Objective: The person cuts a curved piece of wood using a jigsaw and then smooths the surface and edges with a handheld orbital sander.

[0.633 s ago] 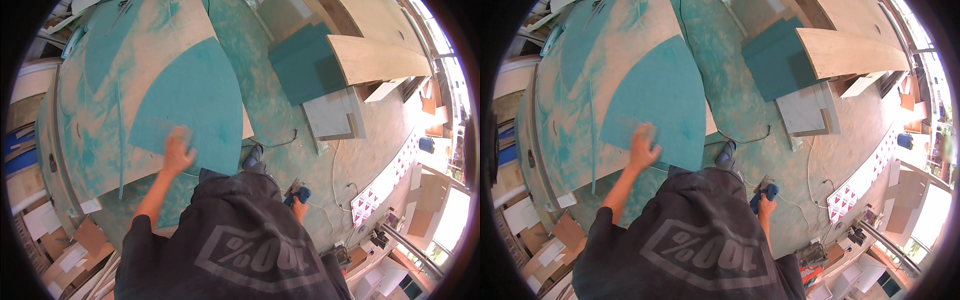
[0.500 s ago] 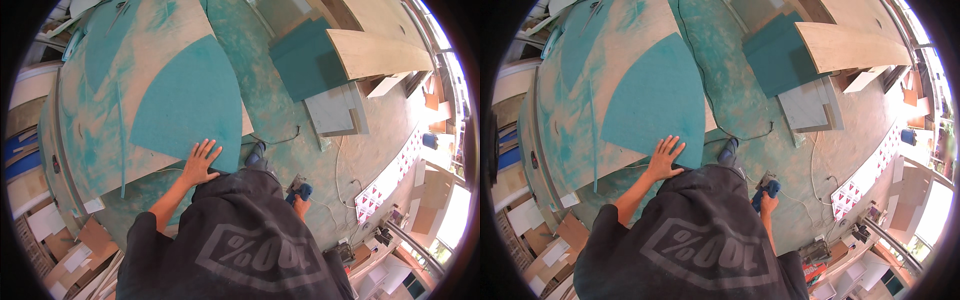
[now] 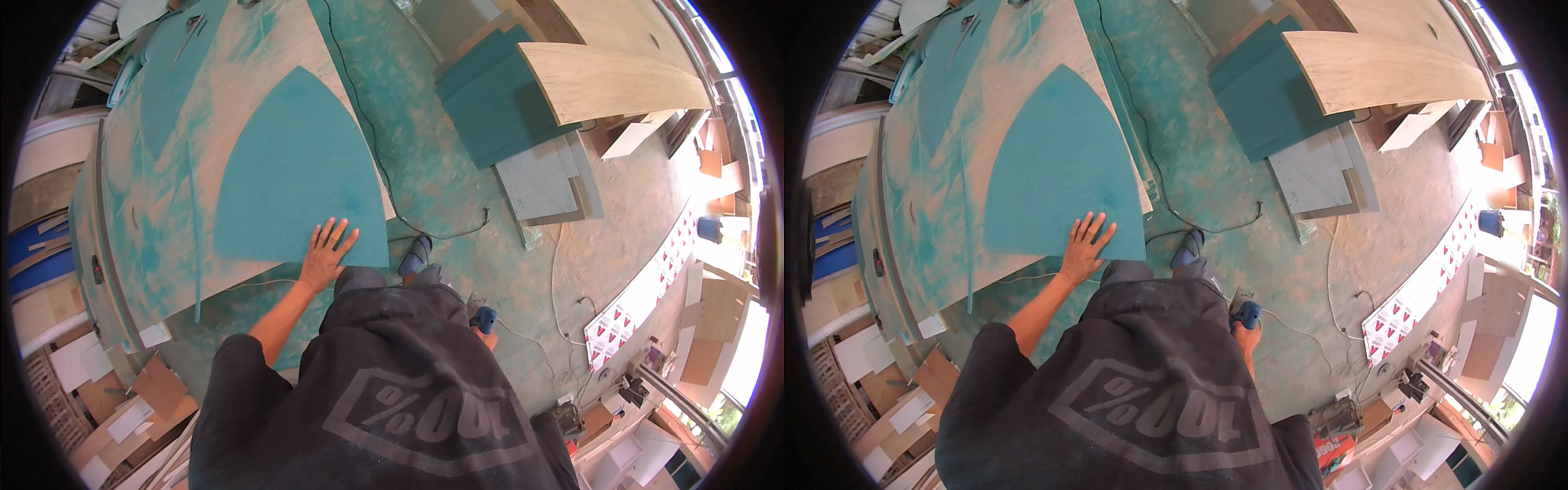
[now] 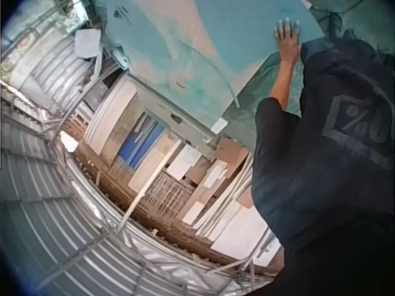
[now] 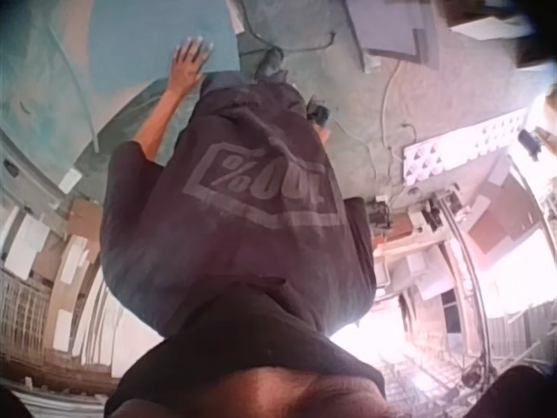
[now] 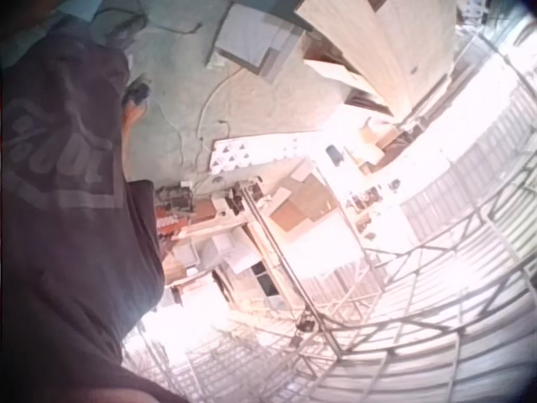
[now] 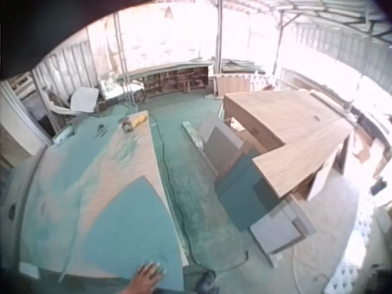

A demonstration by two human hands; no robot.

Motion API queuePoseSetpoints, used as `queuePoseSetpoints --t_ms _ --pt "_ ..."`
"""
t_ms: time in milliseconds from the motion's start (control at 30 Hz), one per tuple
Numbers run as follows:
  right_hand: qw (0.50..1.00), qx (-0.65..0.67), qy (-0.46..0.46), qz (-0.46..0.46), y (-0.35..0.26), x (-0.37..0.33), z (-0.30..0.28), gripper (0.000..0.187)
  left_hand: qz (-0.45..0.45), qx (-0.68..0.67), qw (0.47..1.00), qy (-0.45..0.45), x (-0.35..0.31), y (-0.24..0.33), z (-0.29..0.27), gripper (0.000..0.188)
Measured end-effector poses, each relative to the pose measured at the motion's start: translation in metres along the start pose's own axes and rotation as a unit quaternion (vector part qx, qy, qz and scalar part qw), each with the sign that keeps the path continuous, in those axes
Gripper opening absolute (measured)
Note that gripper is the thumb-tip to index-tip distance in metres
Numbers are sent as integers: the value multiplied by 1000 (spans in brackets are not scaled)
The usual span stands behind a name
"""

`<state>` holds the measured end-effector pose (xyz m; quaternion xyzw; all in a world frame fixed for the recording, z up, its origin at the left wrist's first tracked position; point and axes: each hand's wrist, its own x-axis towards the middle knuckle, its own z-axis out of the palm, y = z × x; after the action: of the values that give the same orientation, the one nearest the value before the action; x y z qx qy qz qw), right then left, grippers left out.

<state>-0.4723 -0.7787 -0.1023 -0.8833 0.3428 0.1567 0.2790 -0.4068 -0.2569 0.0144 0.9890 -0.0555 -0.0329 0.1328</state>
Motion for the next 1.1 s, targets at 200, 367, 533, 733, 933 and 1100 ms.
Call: queuePoseSetpoints --t_ms 200,367,533,733,933,1100 --pt "985 124 -86 84 -38 -10 -1 26 -81 19 996 29 12 8 3 107" --pt "981 167 -73 72 -46 7 -23 21 -113 9 991 70 48 26 10 96" --pt "981 161 -75 78 -45 19 -34 19 -106 -15 991 77 69 35 6 78" --pt "978 179 -90 58 -55 20 -34 17 -145 -32 983 107 103 24 21 71" --pt "978 166 -120 47 -55 8 -32 17 -291 -44 938 181 184 11 40 75" --pt "981 143 -116 61 -52 3 -27 20 -310 -207 897 238 253 -50 13 73"
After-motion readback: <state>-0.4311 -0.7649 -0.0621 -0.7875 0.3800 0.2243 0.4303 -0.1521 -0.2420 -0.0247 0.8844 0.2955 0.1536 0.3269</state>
